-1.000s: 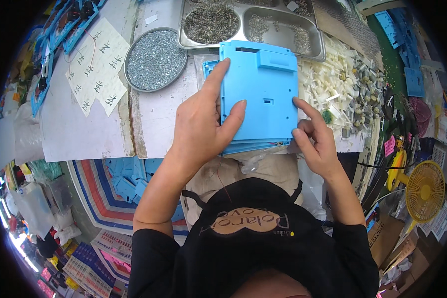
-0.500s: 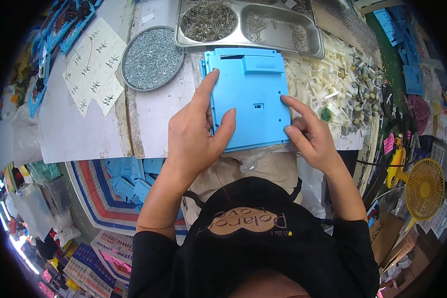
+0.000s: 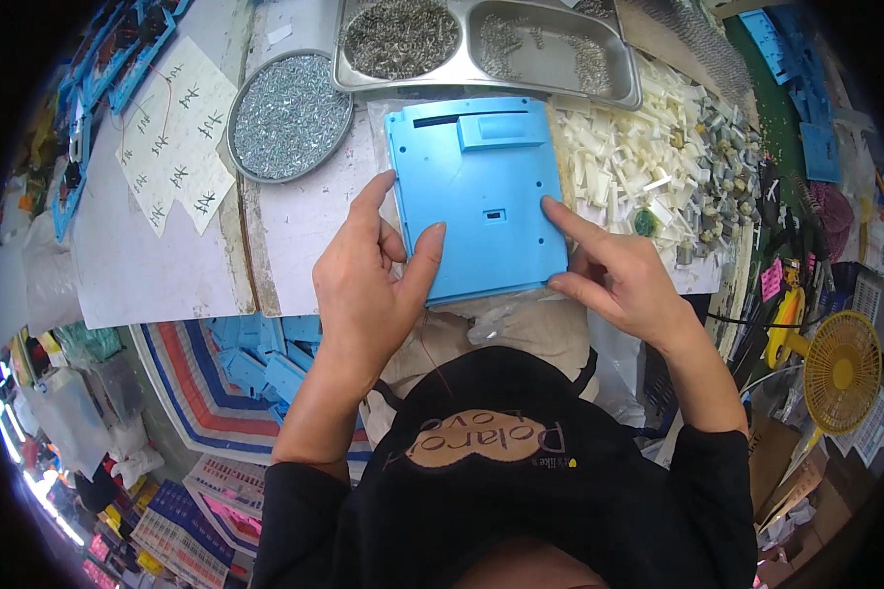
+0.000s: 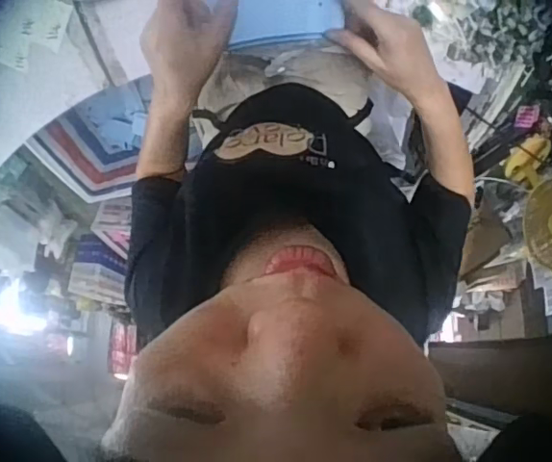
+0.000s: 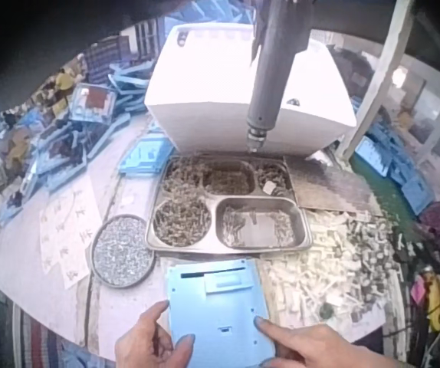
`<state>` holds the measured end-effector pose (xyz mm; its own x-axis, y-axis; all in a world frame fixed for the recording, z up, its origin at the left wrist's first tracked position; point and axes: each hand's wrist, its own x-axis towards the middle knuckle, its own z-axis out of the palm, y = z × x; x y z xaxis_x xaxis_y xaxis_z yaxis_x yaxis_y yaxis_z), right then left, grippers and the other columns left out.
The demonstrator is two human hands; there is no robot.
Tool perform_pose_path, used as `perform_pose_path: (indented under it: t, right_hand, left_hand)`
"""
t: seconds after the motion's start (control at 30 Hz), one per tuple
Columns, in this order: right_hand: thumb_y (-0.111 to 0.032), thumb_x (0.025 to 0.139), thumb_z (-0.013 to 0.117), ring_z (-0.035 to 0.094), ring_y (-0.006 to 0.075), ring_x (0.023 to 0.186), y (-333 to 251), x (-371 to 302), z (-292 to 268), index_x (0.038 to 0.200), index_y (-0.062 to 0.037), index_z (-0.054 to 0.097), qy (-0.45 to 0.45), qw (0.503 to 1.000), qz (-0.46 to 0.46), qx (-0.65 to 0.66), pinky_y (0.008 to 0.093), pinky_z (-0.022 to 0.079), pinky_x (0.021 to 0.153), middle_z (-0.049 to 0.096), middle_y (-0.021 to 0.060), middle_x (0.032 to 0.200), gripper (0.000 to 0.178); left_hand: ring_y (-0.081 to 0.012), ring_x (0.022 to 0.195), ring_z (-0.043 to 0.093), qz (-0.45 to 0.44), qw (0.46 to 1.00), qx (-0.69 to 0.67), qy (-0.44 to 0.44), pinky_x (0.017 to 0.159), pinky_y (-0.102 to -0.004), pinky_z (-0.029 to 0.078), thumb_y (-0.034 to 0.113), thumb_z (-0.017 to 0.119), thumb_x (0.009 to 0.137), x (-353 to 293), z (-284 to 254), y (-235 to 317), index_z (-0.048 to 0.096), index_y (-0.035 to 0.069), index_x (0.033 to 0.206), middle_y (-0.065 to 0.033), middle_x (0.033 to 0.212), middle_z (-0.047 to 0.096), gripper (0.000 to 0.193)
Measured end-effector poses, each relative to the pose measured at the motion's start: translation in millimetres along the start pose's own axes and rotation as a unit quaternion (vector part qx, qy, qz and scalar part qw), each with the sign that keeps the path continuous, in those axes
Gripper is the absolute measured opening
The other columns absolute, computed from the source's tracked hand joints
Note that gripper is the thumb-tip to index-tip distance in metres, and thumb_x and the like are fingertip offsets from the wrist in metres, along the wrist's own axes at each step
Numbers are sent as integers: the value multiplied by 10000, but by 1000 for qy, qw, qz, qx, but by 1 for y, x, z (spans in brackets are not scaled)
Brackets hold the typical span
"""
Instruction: The worker assembles an electronic device housing by installing internal components and securing the case with screws and soldering wires.
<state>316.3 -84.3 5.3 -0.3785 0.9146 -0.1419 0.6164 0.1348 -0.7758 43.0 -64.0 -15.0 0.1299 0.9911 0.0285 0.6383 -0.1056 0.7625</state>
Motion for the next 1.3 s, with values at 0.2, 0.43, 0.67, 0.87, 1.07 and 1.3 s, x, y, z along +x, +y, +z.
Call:
perform_pose_path:
  t: [0.2, 0.43, 0.67, 0.87, 1.07, 1.3]
  right_hand:
    - [-219, 769, 877, 501, 167, 455, 2, 0, 0, 1425, -170, 623, 0, 997, 1, -74, 308, 445, 516, 526, 79, 532, 705]
    - [-362, 766, 856, 549, 264, 463, -18, 9, -8, 1399, -211, 643, -9, 965, -39, -258, 364, 451, 505, 550, 109, 528, 686]
    - [-347, 826, 797, 622, 322, 546, -35, 28, -39, 1260, -178, 724, -98, 964, -31, -247, 417, 507, 587, 609, 132, 572, 471]
    - [-250, 861, 770, 669, 258, 664, -72, 141, -43, 1071, -70, 769, -89, 944, -209, -239, 375, 505, 638, 683, 125, 739, 277]
    - [-186, 899, 677, 653, 233, 942, -67, 271, 67, 893, -67, 754, 22, 826, -385, -411, 389, 520, 804, 710, 47, 867, 142]
    - [-195, 895, 668, 622, 251, 1027, -87, 289, 61, 895, -88, 734, -33, 847, -316, -426, 426, 512, 821, 700, 46, 921, 126]
  left_hand:
    - [-203, 555, 555, -38, 998, -31, -44, 546, -342, 460, 180, 758, 900, -9, 1, -6, 500, -11, 1394, -55, 638, 534, 589]
    - [-228, 606, 567, -18, 987, -52, -151, 582, -345, 460, 213, 773, 888, 16, -34, -9, 479, 13, 1392, -71, 693, 562, 617]
    - [-236, 716, 638, 43, 998, 33, 17, 651, -371, 508, 225, 782, 852, 51, -58, -29, 687, 52, 1156, -77, 800, 636, 362]
    - [-289, 888, 674, 96, 931, 346, 66, 795, -381, 518, 195, 755, 851, 95, -83, -91, 751, 49, 968, -97, 920, 697, 187]
    - [-311, 825, 660, 137, 944, 268, 136, 755, -426, 496, 189, 719, 878, 102, -65, -94, 697, 28, 861, -116, 853, 666, 163]
    - [-270, 815, 644, 97, 958, 242, 122, 722, -377, 469, 177, 682, 924, 95, -72, -96, 686, 23, 906, -101, 874, 666, 155]
